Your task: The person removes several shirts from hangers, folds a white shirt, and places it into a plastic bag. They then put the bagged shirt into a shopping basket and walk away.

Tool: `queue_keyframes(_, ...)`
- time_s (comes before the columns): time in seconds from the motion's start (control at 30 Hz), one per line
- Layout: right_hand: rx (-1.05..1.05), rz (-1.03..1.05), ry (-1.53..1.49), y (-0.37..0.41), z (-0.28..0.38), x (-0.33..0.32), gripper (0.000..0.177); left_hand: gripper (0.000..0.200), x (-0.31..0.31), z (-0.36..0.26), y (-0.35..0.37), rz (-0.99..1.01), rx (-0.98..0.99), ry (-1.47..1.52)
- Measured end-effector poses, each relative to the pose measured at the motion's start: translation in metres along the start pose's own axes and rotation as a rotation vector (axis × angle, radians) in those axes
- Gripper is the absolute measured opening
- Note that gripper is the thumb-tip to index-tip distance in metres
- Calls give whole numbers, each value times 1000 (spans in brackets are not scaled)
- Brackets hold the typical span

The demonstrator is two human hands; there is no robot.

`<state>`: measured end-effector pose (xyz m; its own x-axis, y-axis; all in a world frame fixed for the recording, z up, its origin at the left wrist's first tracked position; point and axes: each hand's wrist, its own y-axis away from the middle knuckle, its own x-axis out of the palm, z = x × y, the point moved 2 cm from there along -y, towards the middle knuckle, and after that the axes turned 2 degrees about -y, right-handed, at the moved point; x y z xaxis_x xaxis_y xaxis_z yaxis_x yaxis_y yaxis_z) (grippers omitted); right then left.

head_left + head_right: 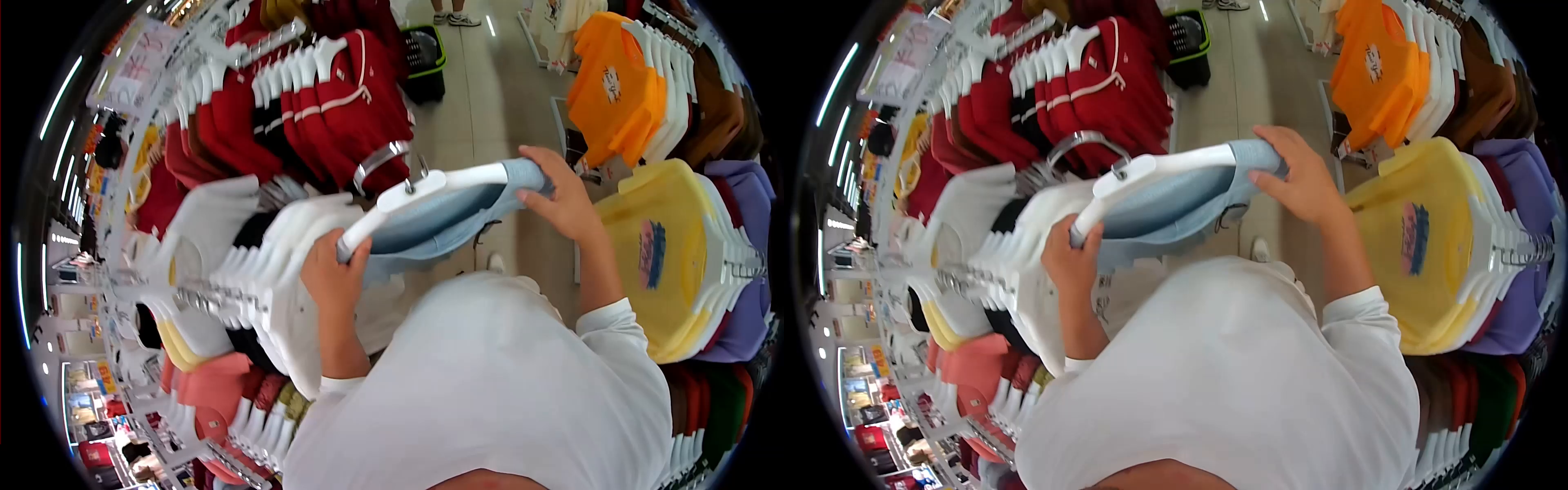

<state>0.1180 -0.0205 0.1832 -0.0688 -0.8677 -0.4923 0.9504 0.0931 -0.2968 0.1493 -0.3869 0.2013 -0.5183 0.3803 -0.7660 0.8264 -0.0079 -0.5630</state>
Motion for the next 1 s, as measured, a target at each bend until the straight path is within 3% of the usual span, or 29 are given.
queue_keyframes(0.27,61,-31,293,-64,-40,-41,48,39,71,-37,-78,-46,208,46)
queue_keyframes(0.37,99,-55,313,-87,-66,-42,46,40,92,-49,-104,20,215,27)
queue_keyframes(0.63,158,-199,354,-153,-127,-18,46,35,168,-37,-173,210,112,90)
queue_keyframes(0.8,221,-280,397,-214,-153,-15,47,34,216,-27,-230,233,173,175)
queue_keyframes(1.0,145,-451,447,-282,-163,-20,44,36,246,-19,-282,438,65,264)
